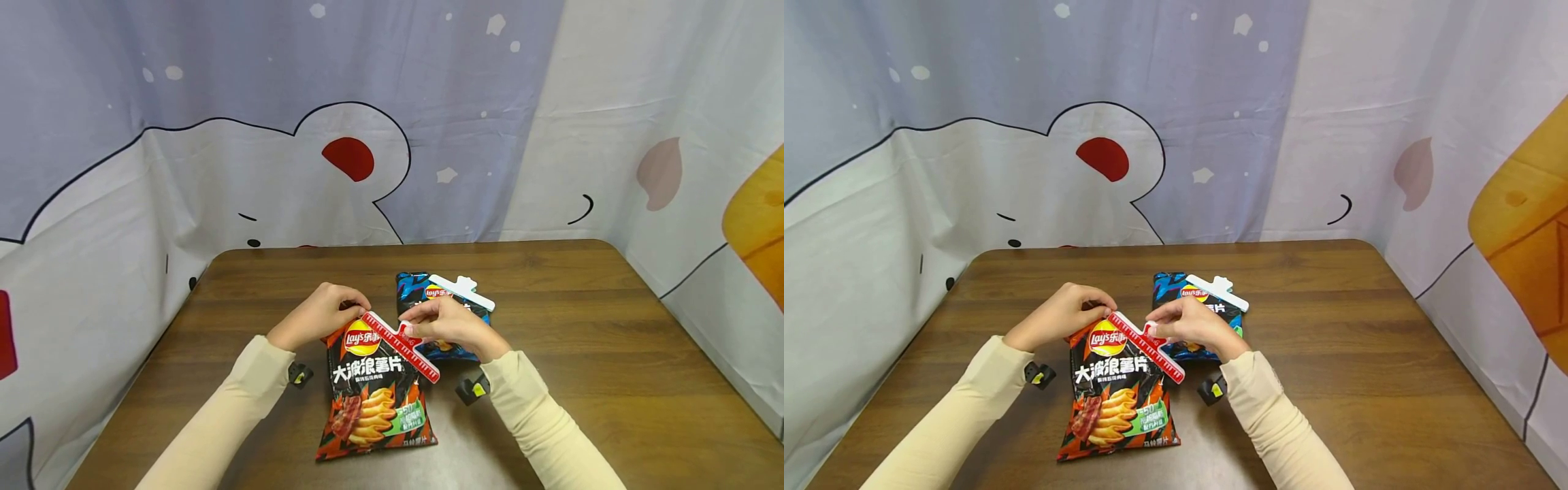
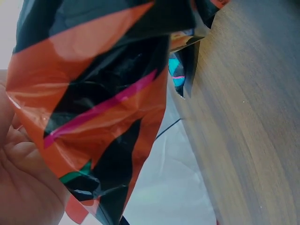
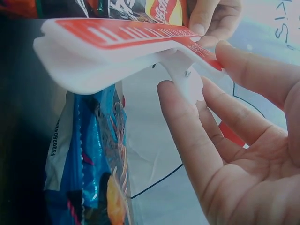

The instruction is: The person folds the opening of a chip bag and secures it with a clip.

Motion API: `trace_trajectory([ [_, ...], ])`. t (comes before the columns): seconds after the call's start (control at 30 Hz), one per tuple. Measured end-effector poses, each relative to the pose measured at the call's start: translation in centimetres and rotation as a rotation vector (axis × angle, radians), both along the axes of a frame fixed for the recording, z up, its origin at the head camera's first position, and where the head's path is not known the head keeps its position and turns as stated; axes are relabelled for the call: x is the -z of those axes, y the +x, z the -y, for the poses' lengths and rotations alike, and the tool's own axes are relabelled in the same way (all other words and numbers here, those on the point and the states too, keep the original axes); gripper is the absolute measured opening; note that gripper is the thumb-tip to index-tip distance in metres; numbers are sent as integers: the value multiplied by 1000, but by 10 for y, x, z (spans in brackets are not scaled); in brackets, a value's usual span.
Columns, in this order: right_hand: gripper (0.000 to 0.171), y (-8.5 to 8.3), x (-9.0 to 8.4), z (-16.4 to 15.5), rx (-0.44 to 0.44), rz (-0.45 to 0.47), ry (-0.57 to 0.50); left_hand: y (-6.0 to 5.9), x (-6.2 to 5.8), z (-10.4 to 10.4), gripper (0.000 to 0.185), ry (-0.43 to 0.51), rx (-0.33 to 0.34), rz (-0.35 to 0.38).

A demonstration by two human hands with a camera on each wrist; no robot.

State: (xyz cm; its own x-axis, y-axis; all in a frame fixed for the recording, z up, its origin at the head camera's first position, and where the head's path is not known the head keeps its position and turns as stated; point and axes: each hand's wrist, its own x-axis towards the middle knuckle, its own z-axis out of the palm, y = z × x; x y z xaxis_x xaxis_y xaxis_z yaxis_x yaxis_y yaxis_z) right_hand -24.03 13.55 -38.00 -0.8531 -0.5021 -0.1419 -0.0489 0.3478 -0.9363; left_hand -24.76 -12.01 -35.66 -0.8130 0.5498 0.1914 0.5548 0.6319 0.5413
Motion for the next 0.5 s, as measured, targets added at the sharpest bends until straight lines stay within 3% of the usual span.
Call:
trace_trajectory([
  [0.5,39,5,0,1,4,31,-35,1,4,5,17,23,9,17],
])
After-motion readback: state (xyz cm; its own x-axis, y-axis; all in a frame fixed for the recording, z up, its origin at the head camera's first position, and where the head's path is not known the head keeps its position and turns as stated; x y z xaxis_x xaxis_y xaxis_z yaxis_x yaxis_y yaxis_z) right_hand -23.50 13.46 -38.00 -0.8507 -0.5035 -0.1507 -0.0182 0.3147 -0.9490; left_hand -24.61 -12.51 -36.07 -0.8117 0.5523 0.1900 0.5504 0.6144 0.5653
